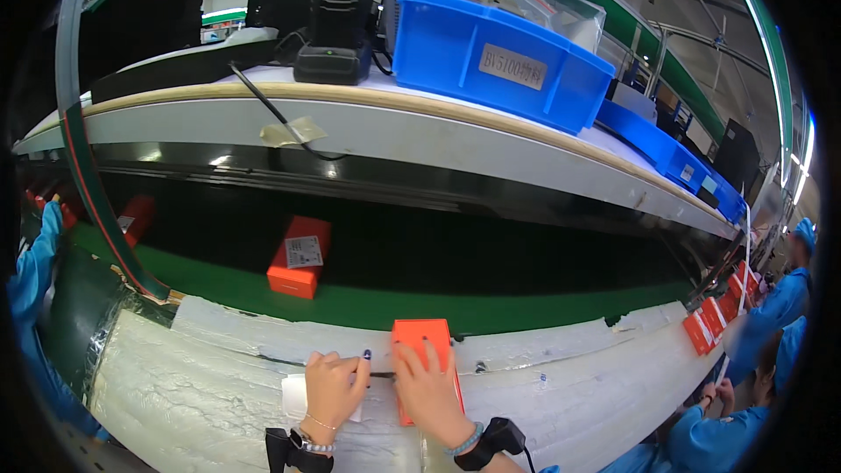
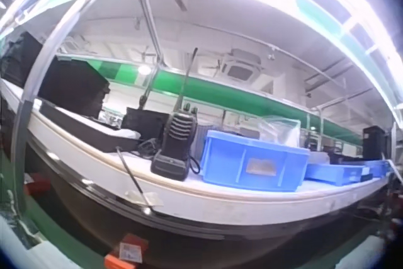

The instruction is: Applying labels to red product boxes on a conveyor assembly line.

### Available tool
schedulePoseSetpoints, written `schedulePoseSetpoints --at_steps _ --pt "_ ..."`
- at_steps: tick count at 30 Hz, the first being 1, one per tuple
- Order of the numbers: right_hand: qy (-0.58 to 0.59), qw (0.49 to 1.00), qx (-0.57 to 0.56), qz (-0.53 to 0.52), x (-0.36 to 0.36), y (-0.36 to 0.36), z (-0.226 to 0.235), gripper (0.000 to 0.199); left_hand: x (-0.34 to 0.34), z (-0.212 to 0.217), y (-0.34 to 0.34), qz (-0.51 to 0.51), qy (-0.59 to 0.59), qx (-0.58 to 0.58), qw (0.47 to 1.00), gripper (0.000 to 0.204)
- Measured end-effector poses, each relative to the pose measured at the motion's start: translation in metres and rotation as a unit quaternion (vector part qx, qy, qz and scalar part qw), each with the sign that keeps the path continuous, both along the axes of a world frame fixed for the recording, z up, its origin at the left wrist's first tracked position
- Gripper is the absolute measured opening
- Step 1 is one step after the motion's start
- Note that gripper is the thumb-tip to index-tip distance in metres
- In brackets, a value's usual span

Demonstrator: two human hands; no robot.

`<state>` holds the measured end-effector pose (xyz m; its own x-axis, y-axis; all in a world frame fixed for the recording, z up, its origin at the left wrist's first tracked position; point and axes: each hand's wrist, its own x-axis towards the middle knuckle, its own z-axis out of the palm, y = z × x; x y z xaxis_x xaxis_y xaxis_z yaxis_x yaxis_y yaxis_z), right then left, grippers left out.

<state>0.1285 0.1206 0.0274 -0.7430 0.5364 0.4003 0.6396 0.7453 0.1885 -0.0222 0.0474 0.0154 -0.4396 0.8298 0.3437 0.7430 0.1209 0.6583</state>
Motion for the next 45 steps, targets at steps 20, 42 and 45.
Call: schedulePoseSetpoints --at_steps 20,42,45 --pt "0.103 0.984 -0.038 -0.138 0.118 0.104 -0.017 0.047 0.009 -0.036 0.022 0.127 -0.005 0.171 0.977 0.006" --pt "0.12 0.966 -0.145 -0.177 -0.216 0.109 -0.051 0.069 0.026 -0.066 0.03 -0.05 -0.108 0.05 0.992 0.021" --pt "0.088 0.972 -0.192 -0.1 -0.184 0.12 -0.03 0.06 0.028 -0.061 0.032 -0.017 -0.19 0.06 0.98 0.021"
